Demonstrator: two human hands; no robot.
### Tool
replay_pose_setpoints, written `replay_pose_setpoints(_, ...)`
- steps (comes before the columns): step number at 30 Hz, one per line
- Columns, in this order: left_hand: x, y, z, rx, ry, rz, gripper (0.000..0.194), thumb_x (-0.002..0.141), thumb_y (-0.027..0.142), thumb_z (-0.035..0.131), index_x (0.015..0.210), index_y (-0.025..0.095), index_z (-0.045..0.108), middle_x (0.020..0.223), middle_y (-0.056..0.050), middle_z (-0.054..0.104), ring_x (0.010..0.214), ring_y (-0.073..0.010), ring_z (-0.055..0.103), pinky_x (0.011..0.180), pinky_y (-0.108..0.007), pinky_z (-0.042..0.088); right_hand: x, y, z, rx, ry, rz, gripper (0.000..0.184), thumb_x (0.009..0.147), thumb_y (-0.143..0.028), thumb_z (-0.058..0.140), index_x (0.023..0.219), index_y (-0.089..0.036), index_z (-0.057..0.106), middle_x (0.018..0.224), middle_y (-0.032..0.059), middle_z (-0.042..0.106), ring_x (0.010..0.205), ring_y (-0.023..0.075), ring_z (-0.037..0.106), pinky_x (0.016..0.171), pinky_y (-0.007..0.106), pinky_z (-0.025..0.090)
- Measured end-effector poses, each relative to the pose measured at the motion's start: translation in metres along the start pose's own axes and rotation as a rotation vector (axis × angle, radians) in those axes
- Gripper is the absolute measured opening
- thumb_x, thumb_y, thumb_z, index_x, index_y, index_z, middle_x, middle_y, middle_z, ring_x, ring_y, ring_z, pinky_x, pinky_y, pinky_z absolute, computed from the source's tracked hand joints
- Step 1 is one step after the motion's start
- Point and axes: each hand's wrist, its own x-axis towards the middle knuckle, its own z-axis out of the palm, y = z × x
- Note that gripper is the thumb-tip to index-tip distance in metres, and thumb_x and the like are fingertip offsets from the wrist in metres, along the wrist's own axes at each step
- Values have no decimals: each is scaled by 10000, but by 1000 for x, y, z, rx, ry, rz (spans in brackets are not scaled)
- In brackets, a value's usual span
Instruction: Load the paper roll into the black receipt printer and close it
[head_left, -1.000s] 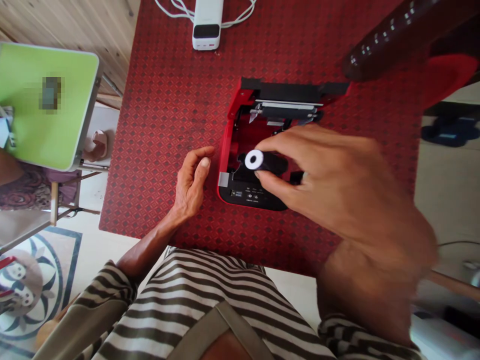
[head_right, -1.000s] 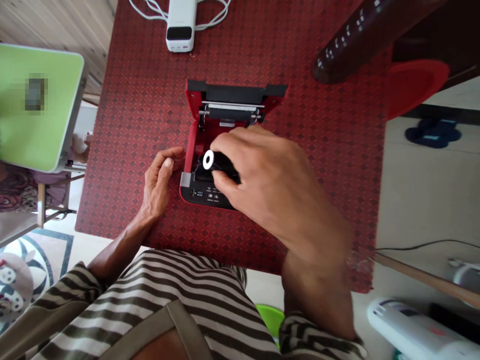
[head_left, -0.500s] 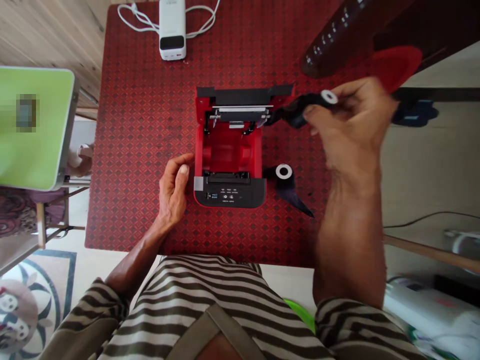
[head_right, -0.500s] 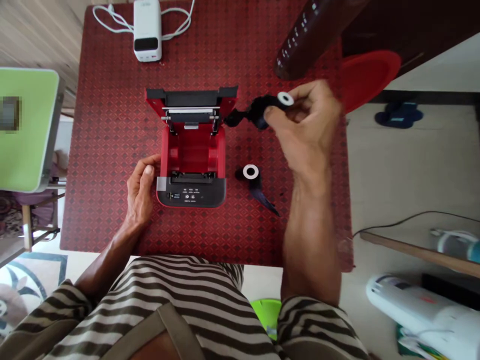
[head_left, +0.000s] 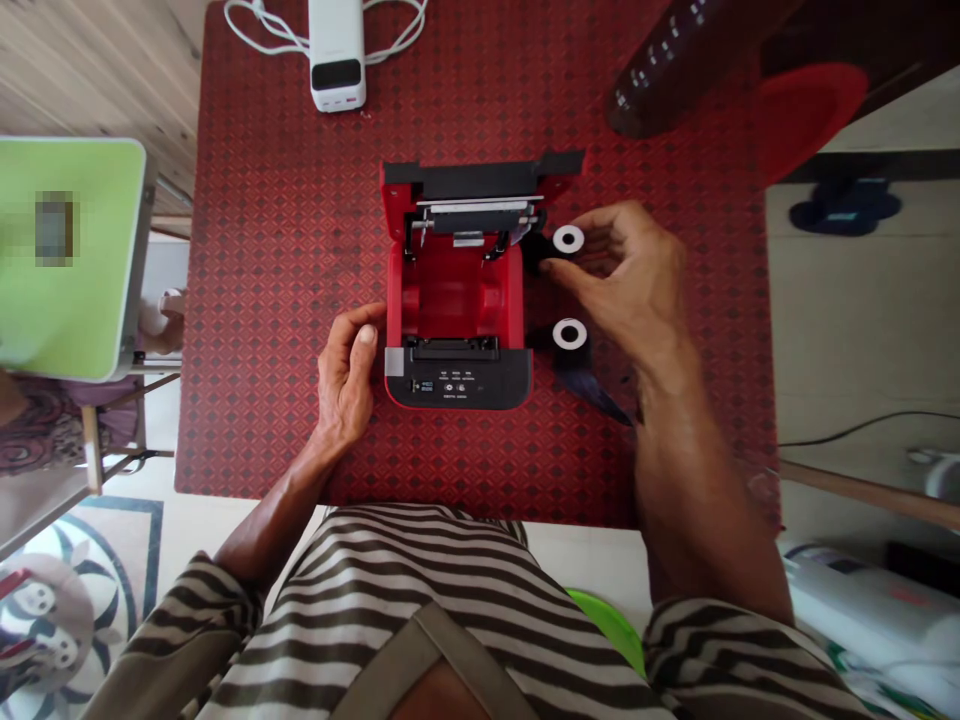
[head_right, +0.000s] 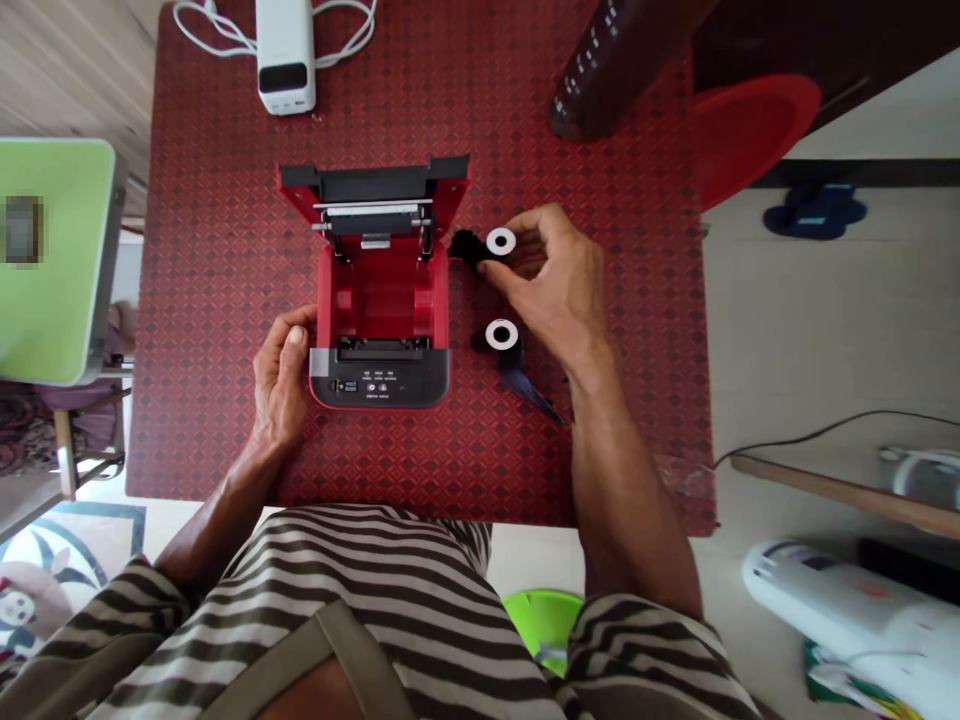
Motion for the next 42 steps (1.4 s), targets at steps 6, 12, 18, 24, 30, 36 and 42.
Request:
replay_pose_setpoints(6,4,0,1,-92,55,16,630,1231,865,730,1457,293,870,1474,-122,940,1366,-346,919,1189,-539,757,-23,-3,-29,60,138,-99,539,807,-258,1090,1293,-294,860,1276,151,987,1055,319,926,863,462,715)
replay_pose_setpoints(12,7,-6,-3,-74,82,27,664,1214,896,742,1446,288,876,1463,-150,915,1249,-338,904,1032,-494,743,-74,-4,-68,-29,129,-100,140,998,-410,856,1053,-367,977,1025,94,974,840,320,858,848,532,690)
replay_pose_setpoints(18,9,-8,-1,-68,86,19,707,1190,932,750,1435,280,873,1434,-164,911,1228,-349,908,1018,-510,745,-84,30,-56,12,-108,-101,453,787,-319,879,1215,-408,999,1275,110,999,1060,401,903,1030,658,720)
replay_pose_setpoints(24,10,-9,-3,-43,88,17,684,1180,948,747,1421,323,881,1405,-131,934,1212,-349,918,1010,-511,744,-85,30,-30,75,-193,-129,438,871,-412,908,1303,-365,957,1282,62,974,1208,382,895,1144,697,720)
replay_pose_setpoints(30,11,-15,-2,16,99,93,671,1231,907,692,1460,294,841,1425,-122,925,1213,-316,918,1026,-476,748,-90,9,-42,120,-150,-84,307,895,-375,907,1202,-388,899,1246,39,979,1127,353,911,1069,609,748)
replay_pose_setpoints(36,-11,27,0,176,166,464,625,1242,800,754,1681,355,769,1525,-94,879,1382,-329,863,1178,-560,715,-109,-71,-91,122,-112,-86,299,974,-439,987,1247,-423,865,1202,30,952,1060,361,906,842,508,728)
replay_pose_setpoints(42,-34,83,15,196,-110,576,773,1259,750,800,1851,285,620,1543,-141,883,1286,-305,901,1140,-511,786,-94,-111,-89,52,-280,-314,244,1018,-432,968,1229,-397,850,992,-13,891,738,252,794,699,447,638)
